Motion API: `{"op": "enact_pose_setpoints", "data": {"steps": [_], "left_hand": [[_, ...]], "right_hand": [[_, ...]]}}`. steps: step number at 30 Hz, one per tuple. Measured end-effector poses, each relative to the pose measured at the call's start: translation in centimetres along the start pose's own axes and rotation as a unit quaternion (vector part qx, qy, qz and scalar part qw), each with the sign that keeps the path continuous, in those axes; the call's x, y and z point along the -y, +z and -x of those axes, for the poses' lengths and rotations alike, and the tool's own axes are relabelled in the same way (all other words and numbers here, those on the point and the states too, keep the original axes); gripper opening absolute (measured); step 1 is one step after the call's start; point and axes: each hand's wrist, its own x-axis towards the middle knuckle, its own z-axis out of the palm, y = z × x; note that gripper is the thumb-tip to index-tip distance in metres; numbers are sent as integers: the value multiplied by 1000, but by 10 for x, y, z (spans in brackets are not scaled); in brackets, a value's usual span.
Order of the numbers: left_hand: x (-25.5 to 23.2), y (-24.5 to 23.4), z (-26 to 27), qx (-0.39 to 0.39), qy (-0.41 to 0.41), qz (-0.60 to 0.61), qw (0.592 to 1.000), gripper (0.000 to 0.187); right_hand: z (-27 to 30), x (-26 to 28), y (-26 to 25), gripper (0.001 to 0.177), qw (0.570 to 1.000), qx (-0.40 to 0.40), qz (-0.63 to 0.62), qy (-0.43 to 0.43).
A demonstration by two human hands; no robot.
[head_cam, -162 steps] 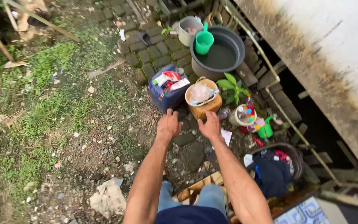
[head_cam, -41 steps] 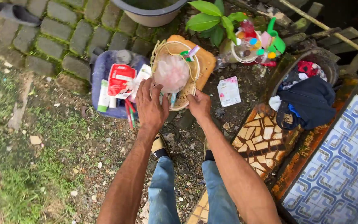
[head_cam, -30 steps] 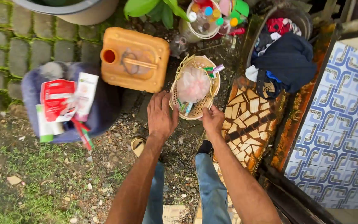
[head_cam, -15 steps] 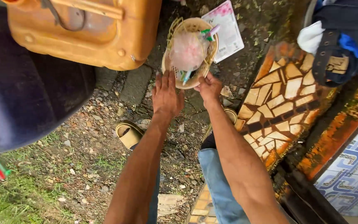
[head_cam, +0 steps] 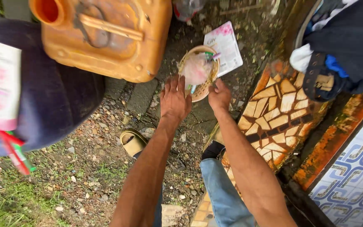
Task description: Moving a jerrycan and a bin of toiletries into a bathroom and organizing the items
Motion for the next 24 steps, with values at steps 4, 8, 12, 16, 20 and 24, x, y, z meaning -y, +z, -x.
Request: {"op": "enact_pose_setpoints", "data": {"steps": [4, 8, 12, 16, 20, 24], "left_hand": [[15, -18, 19, -29, -9, 16, 999, 62], [38, -63, 39, -87, -48, 22, 995, 32], [76, -93, 46, -178, -60, 30, 982, 33], [95, -139, 69, -160, -91, 36, 982, 65], [117, -132, 82, -103, -112, 28, 988, 79], [123, -120, 96, -59, -124, 24, 990, 81]], "right_hand": [[42, 118, -35, 38, 979, -94, -45, -173], [83, 250, -29, 29, 899, -107, -82, -417], [102, 329, 17, 49, 824, -13, -60, -563], [106, 316, 65, 69, 840, 78, 105, -527], [125, 303, 58, 60, 832, 51, 284, -473], [126, 286, 63, 25, 858, 93, 295, -410]]}}
